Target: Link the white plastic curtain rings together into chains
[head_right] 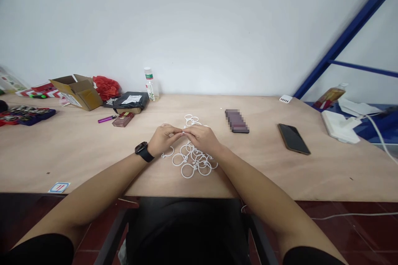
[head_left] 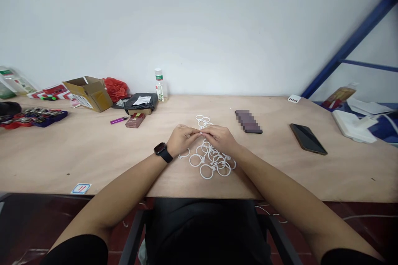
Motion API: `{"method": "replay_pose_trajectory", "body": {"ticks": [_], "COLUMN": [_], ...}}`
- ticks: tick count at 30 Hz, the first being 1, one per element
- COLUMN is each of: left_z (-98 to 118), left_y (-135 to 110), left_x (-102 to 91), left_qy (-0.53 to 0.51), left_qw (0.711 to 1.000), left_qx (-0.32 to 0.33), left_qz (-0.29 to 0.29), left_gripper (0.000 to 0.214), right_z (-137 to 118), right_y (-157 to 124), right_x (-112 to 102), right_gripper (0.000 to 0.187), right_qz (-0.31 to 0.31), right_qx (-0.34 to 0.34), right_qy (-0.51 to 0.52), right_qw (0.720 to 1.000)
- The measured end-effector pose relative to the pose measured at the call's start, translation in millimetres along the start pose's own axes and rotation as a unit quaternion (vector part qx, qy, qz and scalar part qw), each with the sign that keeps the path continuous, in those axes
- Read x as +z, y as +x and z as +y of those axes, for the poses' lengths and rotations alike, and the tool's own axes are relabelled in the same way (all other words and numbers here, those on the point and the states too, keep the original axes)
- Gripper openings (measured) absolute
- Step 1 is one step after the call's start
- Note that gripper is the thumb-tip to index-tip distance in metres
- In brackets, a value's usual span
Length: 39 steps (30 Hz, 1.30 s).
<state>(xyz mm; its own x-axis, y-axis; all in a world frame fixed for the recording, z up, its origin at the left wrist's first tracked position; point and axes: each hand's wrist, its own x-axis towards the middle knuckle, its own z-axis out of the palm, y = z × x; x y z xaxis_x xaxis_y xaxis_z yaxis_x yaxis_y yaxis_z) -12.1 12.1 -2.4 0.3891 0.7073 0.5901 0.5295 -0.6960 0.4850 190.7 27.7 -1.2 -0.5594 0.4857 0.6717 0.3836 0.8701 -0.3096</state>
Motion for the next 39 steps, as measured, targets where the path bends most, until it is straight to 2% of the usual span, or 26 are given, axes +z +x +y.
{"method": "replay_pose_trajectory", "body": {"ticks": [5, 8, 13, 18, 23, 26, 29, 32, 34, 39], "left_z": [2.7, 4.8, 1.9, -8.4, -20.7, -26.3, -30.5, -33.1, -33.6, -33.5], "left_y": [-2.6, -3.0, 3.1, 5.7, 4.6, 3.5, 1.4, -0.4, -0.8, -0.7], "left_x": [-2.3, -3.0, -5.1, -17.1, -34.5, -43.3, -47.4, -45.9, -42.9, -36.1], "left_qy": [0.059, 0.075, 0.068, 0.142, 0.234, 0.268, 0.293, 0.295, 0.282, 0.246], "left_qw": [0.997, 0.996, 0.997, 0.982, 0.952, 0.938, 0.919, 0.905, 0.906, 0.926], "left_qx": [0.045, 0.050, -0.009, -0.088, -0.137, -0.165, -0.195, -0.215, -0.216, -0.193], "left_qz": [-0.015, -0.023, -0.033, -0.083, -0.140, -0.147, -0.178, -0.219, -0.232, -0.213], "left_gripper": [0.022, 0.023, 0.025, 0.025, 0.022, 0.021, 0.020, 0.020, 0.018, 0.016], "right_z": [-4.8, -6.7, 3.1, 35.4, 64.4, 70.7, 72.3, 72.6, 71.4, 62.0], "right_y": [-0.2, 0.2, 2.6, -0.9, -6.3, -8.2, -10.0, -11.5, -11.5, -8.2], "right_x": [-2.7, -2.4, -5.3, -12.1, -14.7, -20.2, -25.2, -24.7, -22.3, -18.5], "right_gripper": [0.019, 0.017, 0.020, 0.023, 0.030, 0.027, 0.023, 0.023, 0.022, 0.025], "right_qz": [-0.016, -0.016, 0.019, 0.074, 0.015, -0.025, -0.065, -0.095, -0.103, -0.066], "right_qx": [-0.009, 0.013, 0.065, 0.143, 0.236, 0.268, 0.292, 0.294, 0.281, 0.234], "right_qy": [-0.014, 0.008, -0.007, -0.085, -0.105, -0.124, -0.147, -0.149, -0.128, -0.048], "right_qw": [1.000, 1.000, 0.998, 0.983, 0.966, 0.955, 0.943, 0.939, 0.946, 0.969]}}
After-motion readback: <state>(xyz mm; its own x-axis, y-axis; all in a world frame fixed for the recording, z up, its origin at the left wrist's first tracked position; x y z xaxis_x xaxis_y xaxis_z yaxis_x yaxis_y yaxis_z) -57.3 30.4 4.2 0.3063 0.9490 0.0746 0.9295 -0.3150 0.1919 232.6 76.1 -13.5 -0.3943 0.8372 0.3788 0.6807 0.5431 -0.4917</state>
